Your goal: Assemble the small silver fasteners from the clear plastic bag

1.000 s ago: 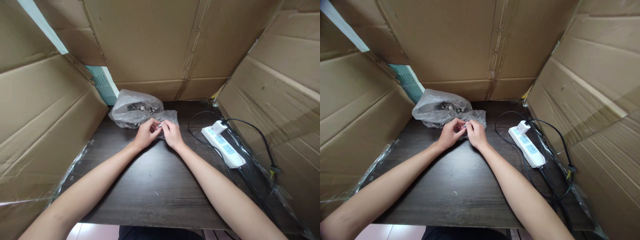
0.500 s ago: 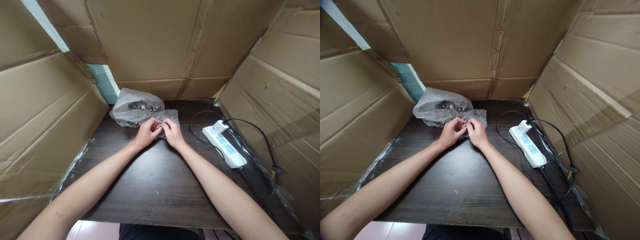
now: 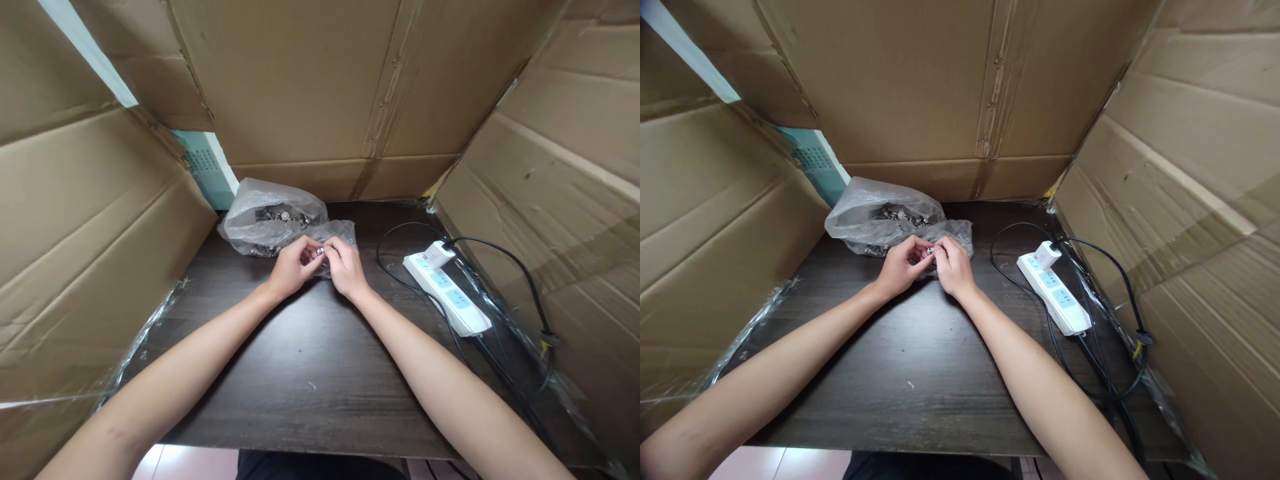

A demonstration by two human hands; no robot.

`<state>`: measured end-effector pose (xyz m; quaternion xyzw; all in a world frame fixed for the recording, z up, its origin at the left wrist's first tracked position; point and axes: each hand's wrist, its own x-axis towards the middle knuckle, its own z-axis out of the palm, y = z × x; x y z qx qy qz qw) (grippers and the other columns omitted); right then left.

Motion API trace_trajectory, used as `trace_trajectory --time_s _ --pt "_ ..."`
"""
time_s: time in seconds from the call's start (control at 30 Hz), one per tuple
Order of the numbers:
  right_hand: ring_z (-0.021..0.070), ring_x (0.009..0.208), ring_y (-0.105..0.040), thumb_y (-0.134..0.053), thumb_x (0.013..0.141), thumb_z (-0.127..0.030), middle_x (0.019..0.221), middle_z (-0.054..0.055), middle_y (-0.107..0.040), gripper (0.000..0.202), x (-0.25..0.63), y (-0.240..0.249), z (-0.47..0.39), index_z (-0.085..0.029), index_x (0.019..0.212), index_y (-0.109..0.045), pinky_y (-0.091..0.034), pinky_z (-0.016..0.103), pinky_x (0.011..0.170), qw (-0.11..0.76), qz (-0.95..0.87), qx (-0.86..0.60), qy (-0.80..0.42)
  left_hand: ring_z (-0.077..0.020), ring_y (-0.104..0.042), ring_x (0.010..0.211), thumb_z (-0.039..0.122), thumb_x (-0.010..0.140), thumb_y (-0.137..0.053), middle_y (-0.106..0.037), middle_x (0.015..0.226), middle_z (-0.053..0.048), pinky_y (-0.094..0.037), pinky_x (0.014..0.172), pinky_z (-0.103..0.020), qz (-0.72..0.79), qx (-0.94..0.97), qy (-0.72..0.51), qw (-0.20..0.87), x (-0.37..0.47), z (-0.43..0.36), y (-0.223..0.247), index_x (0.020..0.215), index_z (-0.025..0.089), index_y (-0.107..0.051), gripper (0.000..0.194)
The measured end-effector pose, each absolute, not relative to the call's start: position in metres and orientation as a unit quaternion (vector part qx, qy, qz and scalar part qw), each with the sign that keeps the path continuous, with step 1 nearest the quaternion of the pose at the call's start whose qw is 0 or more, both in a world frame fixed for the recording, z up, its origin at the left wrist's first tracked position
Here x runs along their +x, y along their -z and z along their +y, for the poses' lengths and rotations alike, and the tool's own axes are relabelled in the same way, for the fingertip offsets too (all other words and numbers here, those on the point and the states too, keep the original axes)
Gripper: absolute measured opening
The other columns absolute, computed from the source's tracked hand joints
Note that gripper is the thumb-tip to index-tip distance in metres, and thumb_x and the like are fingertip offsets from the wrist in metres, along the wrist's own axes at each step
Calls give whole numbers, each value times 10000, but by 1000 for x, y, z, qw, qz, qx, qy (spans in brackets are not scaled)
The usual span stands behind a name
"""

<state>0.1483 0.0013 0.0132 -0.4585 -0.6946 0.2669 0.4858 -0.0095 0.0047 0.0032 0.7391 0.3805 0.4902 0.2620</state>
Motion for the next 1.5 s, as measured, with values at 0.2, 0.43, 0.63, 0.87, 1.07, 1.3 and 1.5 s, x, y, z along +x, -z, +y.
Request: trace_trajectory --time_s 0.2,0.43,0.63,0.87,1.07,1.3,1.5 --pt "192 768 -574 -464 850 -249 823 33 -635 120 149 -9 4 -221 799 -569 -439 316 745 490 -692 -451 -279 -121 -618 683 238 902 -671 -660 785 -5 -498 640 -221 377 741 -487 266 -10 5 -2 992 164 -650 118" --pt "174 685 -537 -470 918 -313 707 10 -598 236 149 -11 4 -224 711 -540 -395 302 678 474 -700 -458 -275 -124 -614 673 244 906 -667 -661 779 -6 -497 633 -228 378 741 -487 265 -10 6 0 994 170 -649 117" --pt "160 632 -489 -447 969 -394 621 -5 -518 371 147 -11 3 -231 635 -439 -350 297 630 469 -702 -471 -257 -124 -609 663 271 904 -672 -658 769 -3 -497 627 -231 384 736 -489 268 -9 5 -2 973 176 -638 122" --pt "195 774 -575 -454 897 -283 807 35 -637 174 148 -12 2 -230 759 -546 -429 310 754 483 -697 -462 -261 -124 -620 680 263 906 -666 -657 780 -3 -505 639 -228 377 736 -493 269 -9 5 -2 994 173 -647 127" --pt "185 742 -568 -471 876 -273 797 27 -641 151 149 -11 3 -226 766 -564 -437 305 731 477 -698 -457 -276 -120 -605 662 251 903 -669 -649 772 -2 -499 623 -224 379 743 -486 261 -10 4 -3 981 171 -644 115" --pt "163 645 -504 -444 946 -354 634 -3 -541 328 148 -11 4 -231 643 -463 -368 295 644 463 -704 -465 -272 -120 -603 657 245 893 -664 -643 770 -3 -500 620 -227 369 744 -490 264 -9 3 -4 986 171 -641 121" --pt "168 662 -509 -426 958 -387 649 4 -541 358 148 -13 2 -235 634 -422 -364 298 659 461 -701 -469 -276 -117 -607 661 245 899 -665 -645 774 -3 -503 627 -225 371 741 -492 265 -9 3 -4 987 168 -640 119"
